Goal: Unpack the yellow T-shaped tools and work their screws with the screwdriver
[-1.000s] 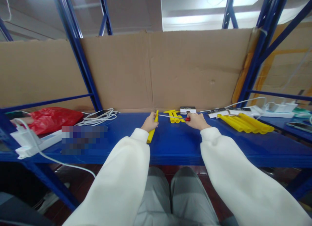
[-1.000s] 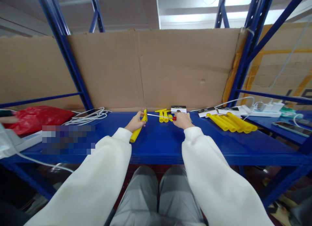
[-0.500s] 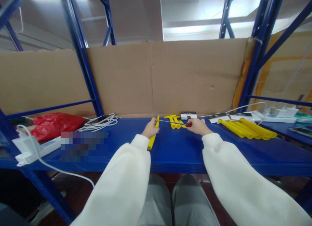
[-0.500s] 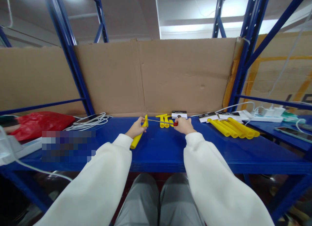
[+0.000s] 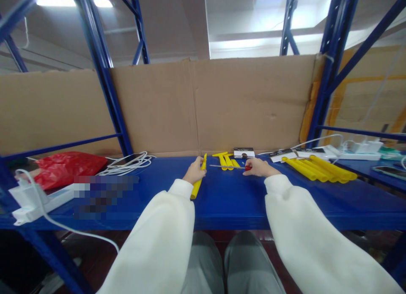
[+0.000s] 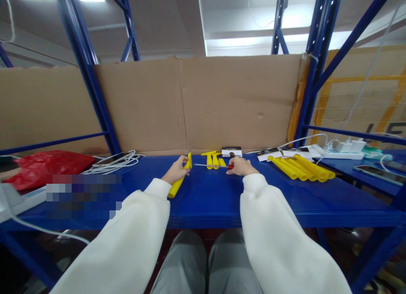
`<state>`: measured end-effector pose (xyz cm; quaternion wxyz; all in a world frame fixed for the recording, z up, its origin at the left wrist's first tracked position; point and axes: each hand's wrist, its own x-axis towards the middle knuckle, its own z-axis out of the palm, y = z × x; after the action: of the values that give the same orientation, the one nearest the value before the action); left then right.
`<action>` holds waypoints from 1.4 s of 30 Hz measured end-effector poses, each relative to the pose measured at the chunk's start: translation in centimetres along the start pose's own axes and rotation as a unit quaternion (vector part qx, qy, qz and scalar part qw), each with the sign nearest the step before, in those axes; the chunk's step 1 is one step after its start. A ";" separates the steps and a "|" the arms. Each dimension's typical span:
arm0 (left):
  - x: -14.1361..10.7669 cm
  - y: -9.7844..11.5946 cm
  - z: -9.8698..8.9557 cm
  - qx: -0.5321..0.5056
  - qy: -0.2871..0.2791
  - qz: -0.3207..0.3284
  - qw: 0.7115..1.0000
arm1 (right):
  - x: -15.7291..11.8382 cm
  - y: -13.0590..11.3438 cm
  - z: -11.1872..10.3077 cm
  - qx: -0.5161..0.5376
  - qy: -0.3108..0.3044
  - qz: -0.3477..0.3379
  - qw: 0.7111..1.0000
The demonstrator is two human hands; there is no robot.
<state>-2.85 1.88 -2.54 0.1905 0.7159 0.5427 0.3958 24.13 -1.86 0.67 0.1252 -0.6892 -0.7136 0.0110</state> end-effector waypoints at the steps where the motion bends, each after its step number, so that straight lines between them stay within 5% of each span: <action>1: 0.0 -0.1 0.0 0.000 -0.001 0.005 1.000 | 0.0 0.1 0.1 0.007 -0.013 -0.015 1.000; 7: 0.6 -1.1 0.3 -0.026 -0.004 0.059 0.998 | 0.1 0.0 0.7 0.000 -0.041 -0.088 0.995; 20: 0.5 -0.9 0.3 -0.025 -0.008 0.022 0.999 | 0.3 0.2 0.1 0.011 0.041 -0.036 0.998; 42: -0.4 0.6 -0.2 -0.045 -0.007 0.000 0.999 | -0.3 -0.2 -0.3 0.028 0.043 -0.025 0.998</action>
<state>-2.65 1.33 -2.18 0.2260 0.7092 0.5233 0.4150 23.95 -2.23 0.94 0.1748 -0.6669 -0.7243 -0.0017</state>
